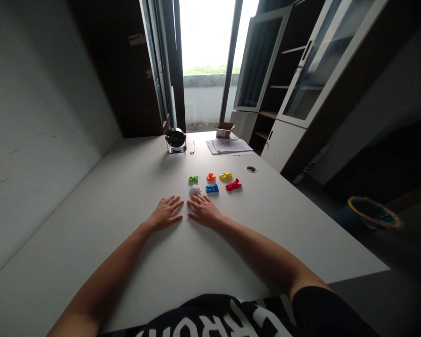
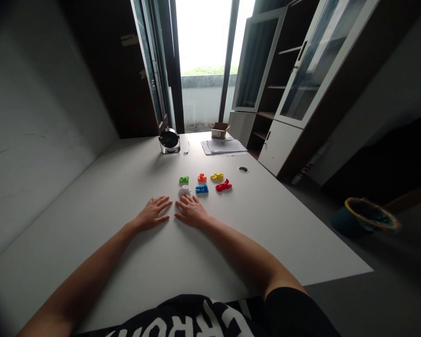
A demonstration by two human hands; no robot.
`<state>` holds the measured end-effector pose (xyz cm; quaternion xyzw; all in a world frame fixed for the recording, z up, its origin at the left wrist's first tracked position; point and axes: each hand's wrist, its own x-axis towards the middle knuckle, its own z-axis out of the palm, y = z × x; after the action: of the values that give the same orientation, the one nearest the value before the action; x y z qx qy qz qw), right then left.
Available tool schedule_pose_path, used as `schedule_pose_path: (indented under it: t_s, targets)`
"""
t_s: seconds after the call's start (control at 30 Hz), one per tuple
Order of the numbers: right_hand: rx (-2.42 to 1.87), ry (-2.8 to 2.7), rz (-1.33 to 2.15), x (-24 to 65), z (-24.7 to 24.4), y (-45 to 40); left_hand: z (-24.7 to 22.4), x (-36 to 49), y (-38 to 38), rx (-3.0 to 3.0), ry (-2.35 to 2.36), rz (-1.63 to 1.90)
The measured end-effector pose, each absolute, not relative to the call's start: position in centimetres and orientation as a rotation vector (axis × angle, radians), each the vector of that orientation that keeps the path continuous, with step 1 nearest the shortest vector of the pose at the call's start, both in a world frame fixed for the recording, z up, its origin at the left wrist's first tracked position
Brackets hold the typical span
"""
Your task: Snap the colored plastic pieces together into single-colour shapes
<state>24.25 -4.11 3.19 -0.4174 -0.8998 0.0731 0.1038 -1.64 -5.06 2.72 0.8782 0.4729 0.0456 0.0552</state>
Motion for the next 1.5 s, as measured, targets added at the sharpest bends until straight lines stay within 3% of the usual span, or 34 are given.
schedule_pose_path:
  t_s: [0.47, 0.73, 0.9, 1.13, 1.3, 1.5]
  targets:
    - [-1.127, -2.564, 0.219, 24.7, 3.1, -2.9, 2.5, -0.6, -4.5, 2.675, 1.476, 0.183]
    - [-1.757, -1.717, -0.028, 33.6, 3.1, 3.6, 3.2, 8.1, 0.2, 2.737, 1.462, 0.411]
    - [-2.004, -1.675, 0.012, 36.0, 1.4, 6.5, 3.7, 14.1, 3.3, 2.796, 1.409, 0.419]
    - [-1.853, -2.022, 0.080, 34.7, 2.3, 9.3, 3.8, 13.8, 8.1, 2.579, 1.615, 0.288]
    - [-1.638, -2.163, 0.180, 32.0, 2.3, 10.4, 2.7, 10.7, 10.0, 2.475, 1.587, 0.406]
    - [-1.557, -1.974, 0.252, 25.9, 1.3, 11.8, 1.9, 7.2, 9.5, 2.503, 1.610, 0.472]
